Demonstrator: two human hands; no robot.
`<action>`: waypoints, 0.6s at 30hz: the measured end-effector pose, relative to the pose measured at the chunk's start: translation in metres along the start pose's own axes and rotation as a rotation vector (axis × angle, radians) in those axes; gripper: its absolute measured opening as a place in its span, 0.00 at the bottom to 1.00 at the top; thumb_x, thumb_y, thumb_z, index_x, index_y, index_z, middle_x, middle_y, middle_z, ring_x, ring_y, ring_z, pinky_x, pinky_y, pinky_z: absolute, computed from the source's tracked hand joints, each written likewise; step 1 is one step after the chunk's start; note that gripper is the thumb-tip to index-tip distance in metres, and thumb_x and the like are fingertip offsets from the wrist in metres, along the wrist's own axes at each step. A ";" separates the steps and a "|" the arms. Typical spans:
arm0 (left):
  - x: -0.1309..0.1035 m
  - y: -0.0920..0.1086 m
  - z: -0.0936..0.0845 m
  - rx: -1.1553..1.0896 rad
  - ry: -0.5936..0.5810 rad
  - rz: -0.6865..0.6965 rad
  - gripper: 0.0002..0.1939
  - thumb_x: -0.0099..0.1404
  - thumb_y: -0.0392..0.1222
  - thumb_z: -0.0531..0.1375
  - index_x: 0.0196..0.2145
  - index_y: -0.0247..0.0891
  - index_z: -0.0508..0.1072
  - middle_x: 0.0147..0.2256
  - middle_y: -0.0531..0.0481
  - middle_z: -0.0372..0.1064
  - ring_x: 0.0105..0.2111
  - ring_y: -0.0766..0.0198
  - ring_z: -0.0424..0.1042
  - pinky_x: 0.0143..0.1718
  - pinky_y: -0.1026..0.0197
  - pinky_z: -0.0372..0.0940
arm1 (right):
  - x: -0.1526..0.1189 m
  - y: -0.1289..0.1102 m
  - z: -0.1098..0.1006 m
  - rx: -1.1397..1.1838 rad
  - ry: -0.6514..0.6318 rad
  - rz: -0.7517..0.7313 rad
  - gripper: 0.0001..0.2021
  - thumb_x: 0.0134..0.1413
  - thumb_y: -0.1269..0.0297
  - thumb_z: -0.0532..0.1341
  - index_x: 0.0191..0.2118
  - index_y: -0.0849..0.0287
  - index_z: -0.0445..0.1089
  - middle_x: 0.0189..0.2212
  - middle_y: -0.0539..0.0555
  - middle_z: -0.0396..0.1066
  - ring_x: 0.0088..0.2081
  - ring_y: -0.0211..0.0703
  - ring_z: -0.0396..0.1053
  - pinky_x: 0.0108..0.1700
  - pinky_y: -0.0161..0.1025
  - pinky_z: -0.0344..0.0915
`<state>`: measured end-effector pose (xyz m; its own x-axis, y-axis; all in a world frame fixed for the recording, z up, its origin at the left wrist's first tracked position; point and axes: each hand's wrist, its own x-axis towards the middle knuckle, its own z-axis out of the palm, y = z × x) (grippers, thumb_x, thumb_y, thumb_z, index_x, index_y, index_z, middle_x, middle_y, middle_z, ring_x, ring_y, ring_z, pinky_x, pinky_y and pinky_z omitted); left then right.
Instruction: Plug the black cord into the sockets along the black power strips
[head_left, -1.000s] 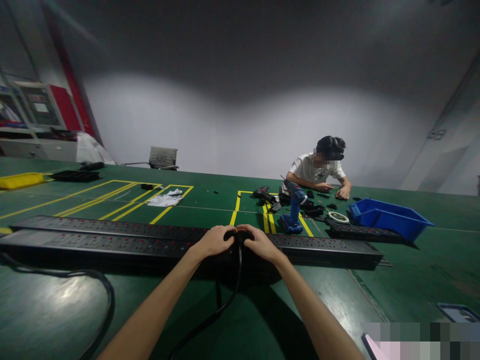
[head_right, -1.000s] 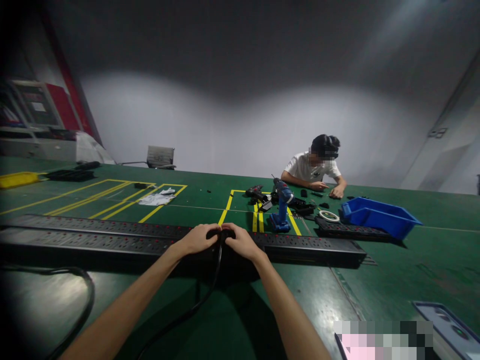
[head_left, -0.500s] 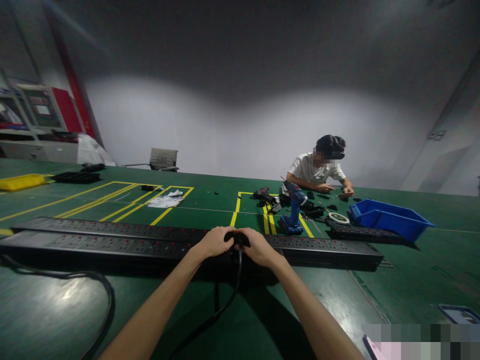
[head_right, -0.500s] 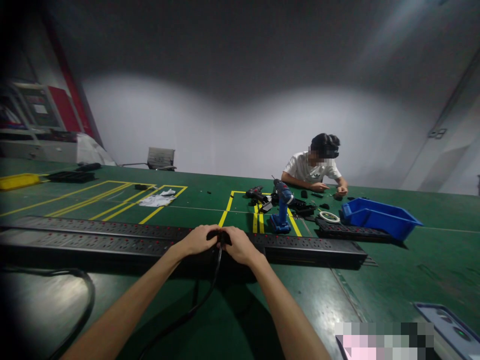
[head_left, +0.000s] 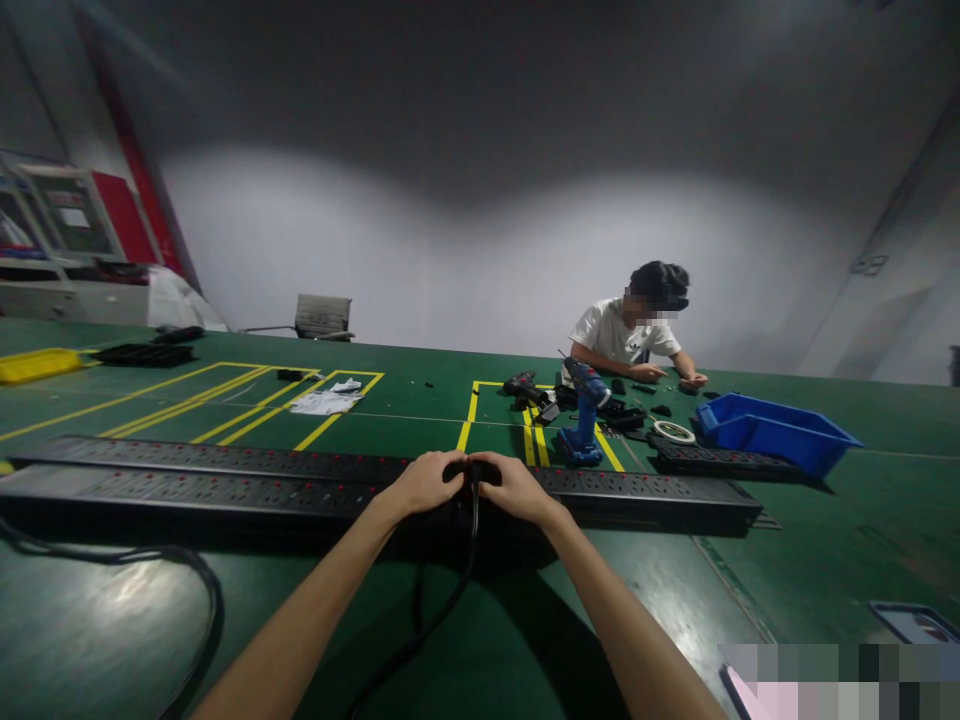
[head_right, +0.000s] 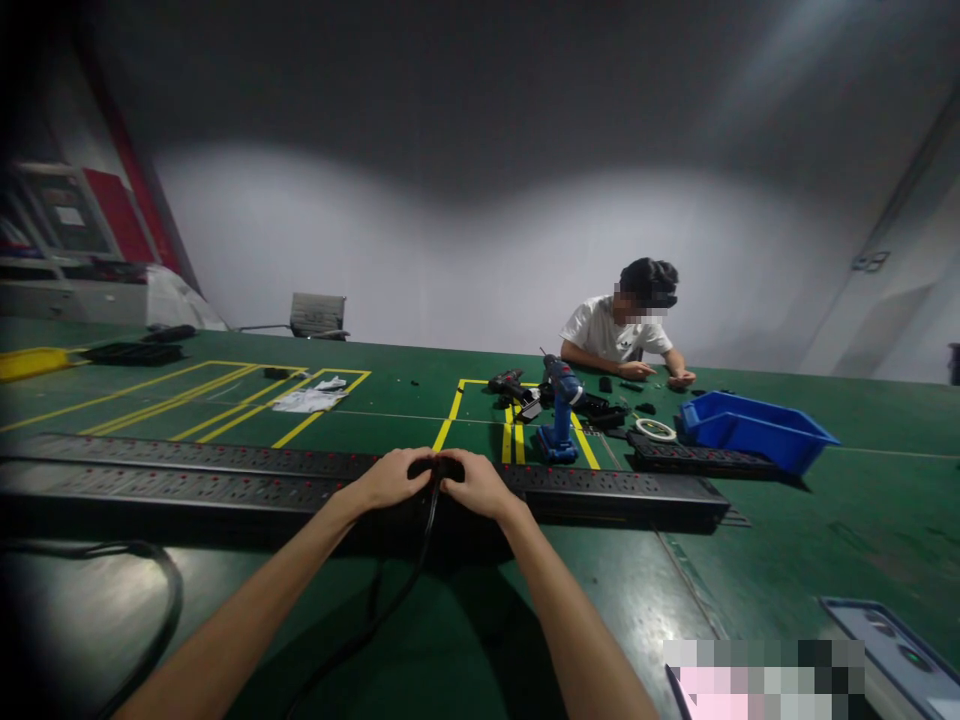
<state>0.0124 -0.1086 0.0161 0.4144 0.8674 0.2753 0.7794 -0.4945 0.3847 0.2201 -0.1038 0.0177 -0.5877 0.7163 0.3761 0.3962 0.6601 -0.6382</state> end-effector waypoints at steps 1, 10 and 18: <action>0.000 0.000 0.000 0.001 -0.001 0.002 0.18 0.63 0.45 0.54 0.49 0.44 0.72 0.45 0.49 0.74 0.45 0.57 0.72 0.49 0.57 0.62 | 0.001 0.003 0.000 0.059 -0.003 0.012 0.20 0.52 0.69 0.58 0.53 0.55 0.67 0.51 0.53 0.69 0.52 0.45 0.65 0.55 0.42 0.59; 0.000 -0.001 0.000 -0.014 -0.014 -0.004 0.19 0.62 0.45 0.54 0.50 0.44 0.71 0.46 0.49 0.73 0.46 0.56 0.71 0.52 0.57 0.61 | 0.005 0.002 0.005 0.095 0.071 0.076 0.17 0.58 0.56 0.57 0.51 0.54 0.68 0.47 0.54 0.71 0.50 0.48 0.66 0.55 0.47 0.59; -0.002 0.001 -0.001 -0.029 -0.008 -0.009 0.18 0.61 0.43 0.55 0.49 0.44 0.72 0.45 0.50 0.74 0.45 0.57 0.72 0.50 0.58 0.62 | -0.002 -0.006 -0.001 0.052 0.036 -0.036 0.12 0.57 0.59 0.59 0.45 0.56 0.68 0.45 0.52 0.70 0.49 0.45 0.65 0.54 0.44 0.58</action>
<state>0.0119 -0.1106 0.0167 0.4113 0.8723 0.2644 0.7693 -0.4878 0.4125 0.2198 -0.1089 0.0215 -0.5750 0.7006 0.4225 0.3377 0.6736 -0.6574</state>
